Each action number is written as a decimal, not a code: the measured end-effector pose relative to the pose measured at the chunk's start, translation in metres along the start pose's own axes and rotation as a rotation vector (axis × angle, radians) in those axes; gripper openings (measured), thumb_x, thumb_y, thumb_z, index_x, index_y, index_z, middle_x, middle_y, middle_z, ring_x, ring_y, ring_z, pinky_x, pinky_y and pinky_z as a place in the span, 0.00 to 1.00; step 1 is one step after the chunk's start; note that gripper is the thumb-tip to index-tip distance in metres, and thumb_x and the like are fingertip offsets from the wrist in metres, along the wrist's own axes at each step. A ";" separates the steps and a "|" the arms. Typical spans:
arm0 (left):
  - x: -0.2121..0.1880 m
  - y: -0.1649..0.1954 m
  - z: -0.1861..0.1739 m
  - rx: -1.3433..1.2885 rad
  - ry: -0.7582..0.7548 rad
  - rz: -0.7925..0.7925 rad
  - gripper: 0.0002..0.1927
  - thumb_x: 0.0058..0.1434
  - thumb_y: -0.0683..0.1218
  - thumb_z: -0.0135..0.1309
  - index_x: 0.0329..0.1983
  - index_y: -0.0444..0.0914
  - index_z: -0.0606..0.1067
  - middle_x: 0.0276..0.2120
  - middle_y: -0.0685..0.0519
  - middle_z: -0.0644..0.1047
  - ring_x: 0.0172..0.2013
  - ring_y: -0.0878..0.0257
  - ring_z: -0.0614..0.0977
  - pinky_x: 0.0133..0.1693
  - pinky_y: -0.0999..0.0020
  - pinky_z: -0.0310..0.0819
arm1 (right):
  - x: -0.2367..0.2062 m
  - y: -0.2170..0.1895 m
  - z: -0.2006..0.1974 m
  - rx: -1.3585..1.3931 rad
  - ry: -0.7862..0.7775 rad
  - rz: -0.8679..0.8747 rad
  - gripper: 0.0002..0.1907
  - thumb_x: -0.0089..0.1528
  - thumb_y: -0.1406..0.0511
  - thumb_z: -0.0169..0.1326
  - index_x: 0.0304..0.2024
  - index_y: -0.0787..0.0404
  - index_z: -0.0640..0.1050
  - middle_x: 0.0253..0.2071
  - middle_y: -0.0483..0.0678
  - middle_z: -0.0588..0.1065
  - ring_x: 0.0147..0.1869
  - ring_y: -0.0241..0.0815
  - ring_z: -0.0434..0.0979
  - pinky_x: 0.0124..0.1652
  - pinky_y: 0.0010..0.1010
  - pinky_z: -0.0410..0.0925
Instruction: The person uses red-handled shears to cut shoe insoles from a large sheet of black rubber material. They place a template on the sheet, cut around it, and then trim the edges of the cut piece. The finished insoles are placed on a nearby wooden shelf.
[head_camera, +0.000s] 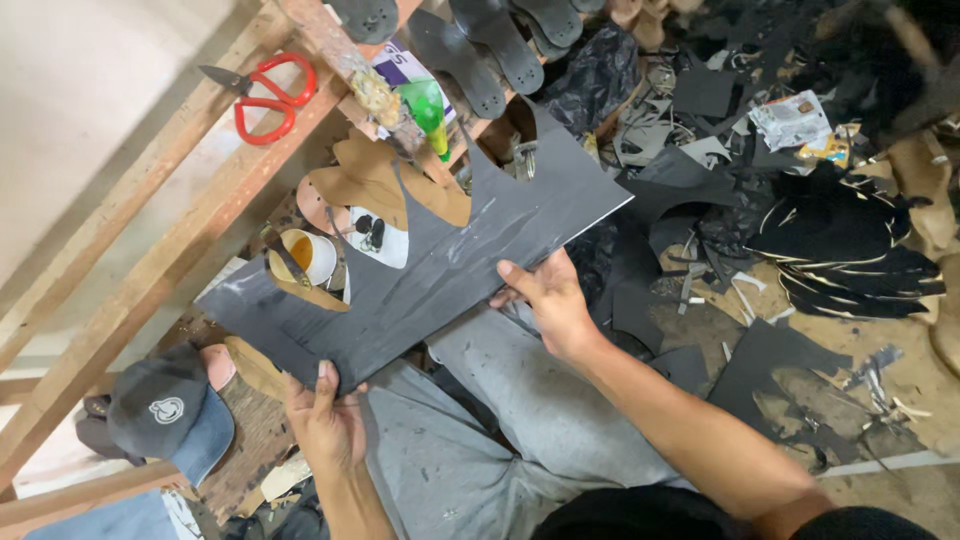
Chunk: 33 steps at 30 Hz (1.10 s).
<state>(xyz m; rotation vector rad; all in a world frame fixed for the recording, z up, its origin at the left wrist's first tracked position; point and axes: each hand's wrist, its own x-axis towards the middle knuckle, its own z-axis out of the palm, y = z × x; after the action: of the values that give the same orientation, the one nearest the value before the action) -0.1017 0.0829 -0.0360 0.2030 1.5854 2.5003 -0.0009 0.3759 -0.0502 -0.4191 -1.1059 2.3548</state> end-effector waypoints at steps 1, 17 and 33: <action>0.003 0.003 -0.002 0.007 0.015 0.021 0.20 0.71 0.37 0.51 0.65 0.38 0.67 0.48 0.52 0.78 0.41 0.64 0.81 0.35 0.65 0.79 | 0.005 -0.002 0.005 0.012 0.001 0.008 0.27 0.63 0.67 0.58 0.61 0.61 0.63 0.52 0.51 0.74 0.44 0.41 0.78 0.37 0.34 0.76; 0.003 0.031 -0.014 0.293 0.017 -0.055 0.19 0.67 0.36 0.45 0.61 0.30 0.73 0.51 0.46 0.79 0.42 0.60 0.81 0.36 0.61 0.78 | 0.002 -0.003 0.030 -0.522 -0.070 -0.326 0.20 0.62 0.72 0.58 0.58 0.64 0.80 0.47 0.51 0.76 0.46 0.38 0.76 0.47 0.26 0.70; -0.022 -0.023 0.062 0.369 -0.122 -0.286 0.30 0.65 0.47 0.51 0.70 0.36 0.65 0.61 0.47 0.74 0.53 0.60 0.80 0.44 0.65 0.80 | -0.068 -0.008 0.021 -1.059 -0.439 -0.498 0.42 0.45 0.81 0.55 0.63 0.53 0.76 0.68 0.60 0.63 0.70 0.62 0.66 0.60 0.42 0.67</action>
<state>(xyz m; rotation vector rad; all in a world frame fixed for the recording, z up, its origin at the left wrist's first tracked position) -0.0657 0.1428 -0.0309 0.1582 1.8634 1.9366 0.0484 0.3294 -0.0265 0.0634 -2.3087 1.2926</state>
